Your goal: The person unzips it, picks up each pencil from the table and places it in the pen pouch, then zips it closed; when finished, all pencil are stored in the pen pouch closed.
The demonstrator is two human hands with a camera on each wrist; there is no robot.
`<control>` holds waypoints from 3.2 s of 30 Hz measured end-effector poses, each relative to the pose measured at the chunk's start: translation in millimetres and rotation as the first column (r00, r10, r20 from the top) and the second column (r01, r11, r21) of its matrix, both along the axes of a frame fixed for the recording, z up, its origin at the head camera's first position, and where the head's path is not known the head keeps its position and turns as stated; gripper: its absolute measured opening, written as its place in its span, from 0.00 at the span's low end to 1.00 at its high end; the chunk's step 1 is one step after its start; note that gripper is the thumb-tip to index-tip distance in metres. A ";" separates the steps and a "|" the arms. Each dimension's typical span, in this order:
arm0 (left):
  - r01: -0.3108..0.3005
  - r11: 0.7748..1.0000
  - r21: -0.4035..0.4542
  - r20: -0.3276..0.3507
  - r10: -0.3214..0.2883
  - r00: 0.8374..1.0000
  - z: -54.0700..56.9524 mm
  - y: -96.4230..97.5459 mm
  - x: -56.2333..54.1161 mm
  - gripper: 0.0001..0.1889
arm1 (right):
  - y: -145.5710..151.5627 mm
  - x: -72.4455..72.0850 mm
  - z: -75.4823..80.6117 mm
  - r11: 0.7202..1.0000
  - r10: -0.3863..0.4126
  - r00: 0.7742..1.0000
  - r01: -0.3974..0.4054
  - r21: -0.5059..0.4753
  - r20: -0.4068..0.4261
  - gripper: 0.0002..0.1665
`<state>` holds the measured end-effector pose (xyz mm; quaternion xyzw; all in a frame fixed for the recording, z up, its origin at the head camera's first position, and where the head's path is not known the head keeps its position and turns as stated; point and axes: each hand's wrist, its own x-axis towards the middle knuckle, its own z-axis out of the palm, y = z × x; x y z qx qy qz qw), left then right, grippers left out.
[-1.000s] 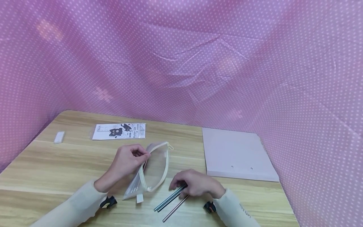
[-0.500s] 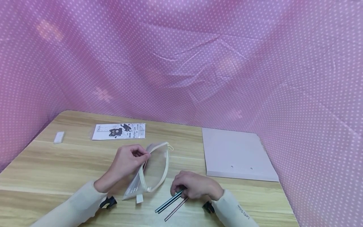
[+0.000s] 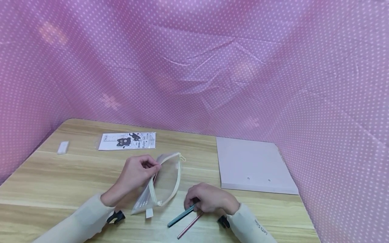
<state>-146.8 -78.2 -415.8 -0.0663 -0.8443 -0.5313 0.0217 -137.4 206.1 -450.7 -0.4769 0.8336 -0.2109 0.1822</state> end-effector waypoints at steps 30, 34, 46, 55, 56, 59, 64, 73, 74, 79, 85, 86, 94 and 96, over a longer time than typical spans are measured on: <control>0.015 1.000 -0.001 -0.025 -0.015 1.000 -0.8 0.1 -0.9 0.04 | -20.1 -20.5 12.4 0.734 -0.258 0.577 0.639 -0.232 0.775 0.21; 0.008 1.000 -0.006 -0.031 -0.008 0.999 -0.8 -1.1 -1.4 0.04 | -23.0 -19.5 12.0 0.768 -0.191 0.589 0.588 -0.254 0.785 0.21; 0.028 1.000 -0.002 -0.019 -0.028 0.999 -1.1 0.6 1.3 0.03 | -36.0 -16.7 7.7 0.706 -0.208 0.477 0.678 -0.206 0.854 0.26; 0.044 0.999 -0.009 -0.055 -0.045 0.997 -1.8 3.8 4.4 0.04 | -64.5 -12.5 0.8 0.546 -0.161 0.380 0.803 -0.238 0.911 0.29; 0.044 0.999 -0.008 -0.055 -0.045 0.997 -1.7 4.1 4.6 0.04 | -66.8 -12.2 0.5 0.529 -0.166 0.378 0.813 -0.242 0.911 0.28; 0.051 0.999 0.001 -0.041 -0.051 0.998 -1.6 5.2 5.4 0.04 | -72.1 -11.5 0.5 0.488 -0.184 0.378 0.836 -0.250 0.907 0.27; 0.077 0.997 0.025 -0.004 -0.077 0.997 -1.8 7.8 7.4 0.04 | -76.2 -10.4 0.5 0.465 -0.194 0.376 0.848 -0.252 0.906 0.26; 0.077 0.997 0.018 0.020 -0.078 0.997 0.0 9.9 9.1 0.03 | -83.6 -6.8 -0.1 0.453 -0.305 0.405 0.858 -0.243 0.862 0.28; 0.075 0.997 0.016 0.019 -0.076 0.997 -0.2 9.9 8.9 0.03 | -84.6 -5.3 0.1 0.458 -0.319 0.416 0.855 -0.246 0.852 0.28; 0.065 0.998 0.003 0.003 -0.065 0.998 -1.8 8.6 7.5 0.03 | -86.0 -0.8 0.0 0.450 -0.327 0.464 0.843 -0.296 0.824 0.31; 0.064 0.998 -0.013 -0.021 -0.064 0.998 -2.2 6.5 5.6 0.03 | -81.4 -1.3 0.2 0.454 -0.262 0.477 0.828 -0.329 0.839 0.31; 0.063 0.998 -0.013 -0.018 -0.063 0.998 -2.0 6.3 5.3 0.03 | -81.0 -0.7 0.9 0.469 -0.235 0.467 0.822 -0.322 0.852 0.32; 0.054 0.999 0.008 0.056 -0.054 0.997 -1.3 7.9 4.4 0.03 | -86.6 4.3 6.2 0.531 -0.118 0.392 0.802 -0.275 0.912 0.34; 0.052 0.999 0.009 0.064 -0.052 0.997 -0.9 8.7 4.9 0.03 | -87.5 4.9 6.2 0.526 -0.129 0.379 0.809 -0.260 0.916 0.33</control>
